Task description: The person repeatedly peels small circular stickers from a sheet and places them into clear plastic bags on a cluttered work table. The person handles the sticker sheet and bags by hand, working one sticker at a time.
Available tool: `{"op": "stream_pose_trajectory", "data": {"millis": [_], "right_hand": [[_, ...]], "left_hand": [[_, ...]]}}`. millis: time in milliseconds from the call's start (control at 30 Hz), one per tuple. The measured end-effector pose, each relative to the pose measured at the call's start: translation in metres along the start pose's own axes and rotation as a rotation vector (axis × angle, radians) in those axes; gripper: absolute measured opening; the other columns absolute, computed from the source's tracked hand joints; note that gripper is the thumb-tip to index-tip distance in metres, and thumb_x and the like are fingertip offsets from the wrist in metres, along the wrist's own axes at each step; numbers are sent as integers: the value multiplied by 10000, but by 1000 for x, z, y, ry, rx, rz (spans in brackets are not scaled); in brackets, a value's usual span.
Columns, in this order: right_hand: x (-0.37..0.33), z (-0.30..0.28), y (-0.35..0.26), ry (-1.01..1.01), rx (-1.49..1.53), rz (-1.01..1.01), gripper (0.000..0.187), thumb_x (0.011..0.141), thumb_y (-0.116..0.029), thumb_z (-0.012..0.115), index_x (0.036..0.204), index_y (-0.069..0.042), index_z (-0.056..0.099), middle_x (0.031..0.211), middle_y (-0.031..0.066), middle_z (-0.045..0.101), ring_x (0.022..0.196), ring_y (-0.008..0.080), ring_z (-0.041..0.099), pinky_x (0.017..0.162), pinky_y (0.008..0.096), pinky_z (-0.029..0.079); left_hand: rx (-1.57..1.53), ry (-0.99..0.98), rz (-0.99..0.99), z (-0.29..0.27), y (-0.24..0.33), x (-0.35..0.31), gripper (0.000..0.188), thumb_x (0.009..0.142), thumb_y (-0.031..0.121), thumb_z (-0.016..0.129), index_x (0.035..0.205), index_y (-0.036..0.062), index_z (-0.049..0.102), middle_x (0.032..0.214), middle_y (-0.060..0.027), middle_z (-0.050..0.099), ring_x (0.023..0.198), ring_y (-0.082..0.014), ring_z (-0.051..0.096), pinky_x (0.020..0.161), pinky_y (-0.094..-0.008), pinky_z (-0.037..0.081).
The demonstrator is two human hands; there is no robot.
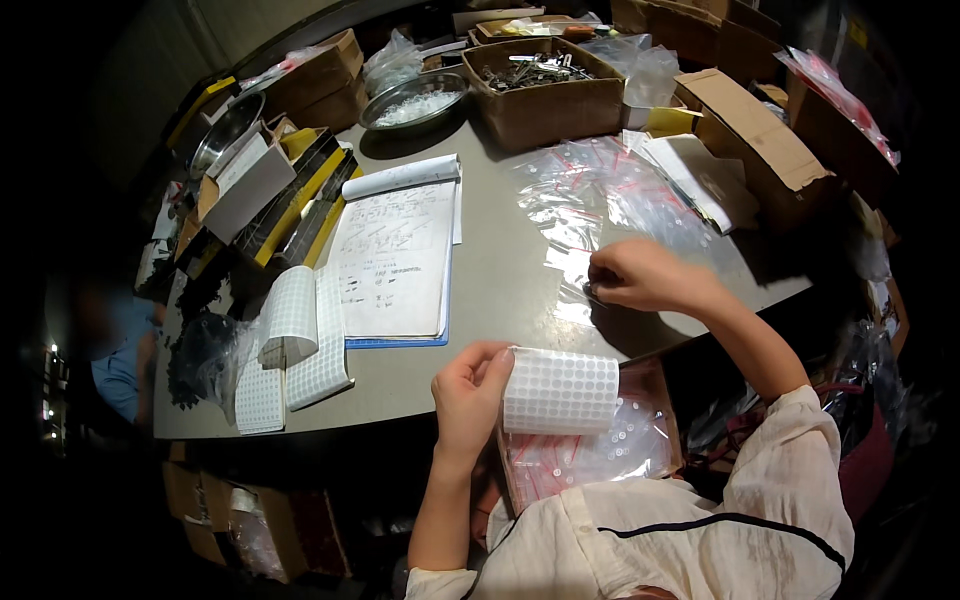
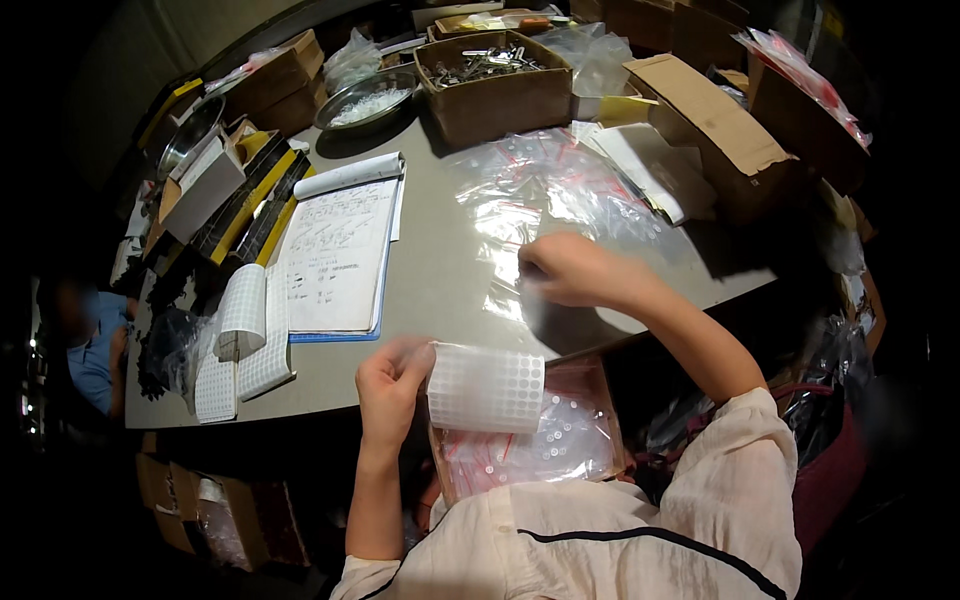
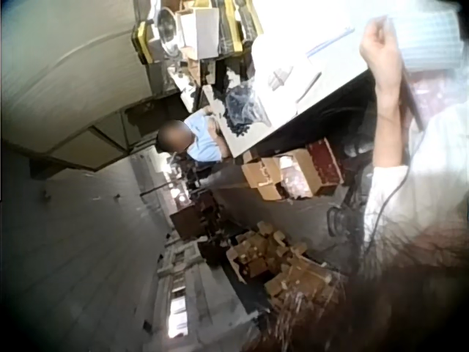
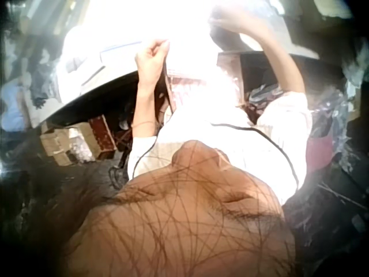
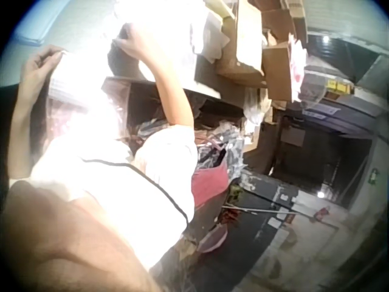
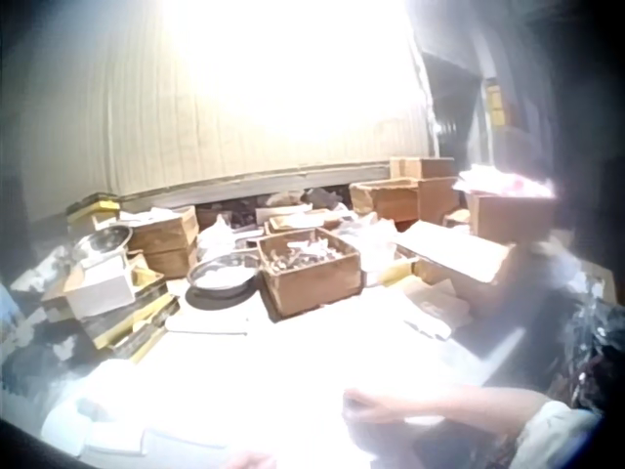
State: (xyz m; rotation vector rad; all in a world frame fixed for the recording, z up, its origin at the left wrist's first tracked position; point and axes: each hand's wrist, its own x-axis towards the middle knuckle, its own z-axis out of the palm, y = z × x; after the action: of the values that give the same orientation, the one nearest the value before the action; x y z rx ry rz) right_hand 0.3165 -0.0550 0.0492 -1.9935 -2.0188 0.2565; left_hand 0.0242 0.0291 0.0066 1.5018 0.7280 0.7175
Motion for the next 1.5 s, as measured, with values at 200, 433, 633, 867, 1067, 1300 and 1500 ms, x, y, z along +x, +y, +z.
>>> {"op": "stream_pose_trajectory", "data": {"millis": [200, 433, 633, 867, 1067, 1300, 1500], "right_hand": [[-2, -7, -5, -184, -189, 178, 312, 856, -292, 750, 896, -3, 639, 810, 206, 653, 787, 407, 642, 705, 478, 497], [32, -1, 24, 201, 232, 48, 196, 840, -86, 713, 1002, -5, 640, 830, 139, 660, 759, 292, 655, 708, 405, 511], [48, 22, 46, 254, -74, -12, 191, 837, -60, 694, 974, 8, 580, 908, 161, 649, 856, 338, 628, 779, 412, 513], [28, -9, 35, 150, -333, 268, 747, 737, -441, 873, 1232, -4, 524, 1173, 214, 586, 1139, 392, 537, 972, 476, 455], [-17, -15, -16, -11, -61, -116, 548, 831, -315, 829, 1234, -52, 565, 1180, 140, 575, 1147, 341, 530, 982, 439, 447], [-17, -10, -74, 24, 293, -318, 363, 789, -60, 738, 1112, -51, 573, 1099, 135, 601, 1095, 351, 545, 970, 433, 440], [-15, 4, -81, 85, 147, -366, 591, 577, 18, 814, 1101, -55, 550, 1103, 120, 562, 1101, 354, 517, 962, 426, 438]], "left_hand": [[-195, -84, -67, -4, -2, 5, 157, 981, 77, 654, 1033, -59, 713, 886, -49, 740, 806, -62, 649, 736, -216, 507], [-324, -96, -76, -12, -3, 9, 146, 983, 68, 653, 1037, -57, 705, 907, -47, 728, 818, -71, 651, 759, -206, 495], [-352, -84, -41, -10, -3, 8, 144, 989, 65, 641, 1043, -53, 703, 895, -42, 722, 806, -56, 641, 739, -193, 482], [-430, -32, -50, -16, -1, 6, 118, 986, 68, 649, 1022, -37, 686, 871, -25, 706, 758, -37, 603, 704, -187, 458], [-455, -17, -61, -15, 0, 3, 111, 987, 74, 658, 1000, -35, 677, 827, -14, 700, 729, -36, 594, 680, -196, 458], [33, -17, 97, 20, 9, -5, 142, 987, 105, 670, 999, -29, 715, 822, -41, 739, 747, -78, 647, 685, -244, 513], [84, -25, 101, 23, 17, -5, 146, 987, 101, 666, 1012, -34, 715, 826, -76, 749, 766, -81, 663, 702, -250, 524]]}}
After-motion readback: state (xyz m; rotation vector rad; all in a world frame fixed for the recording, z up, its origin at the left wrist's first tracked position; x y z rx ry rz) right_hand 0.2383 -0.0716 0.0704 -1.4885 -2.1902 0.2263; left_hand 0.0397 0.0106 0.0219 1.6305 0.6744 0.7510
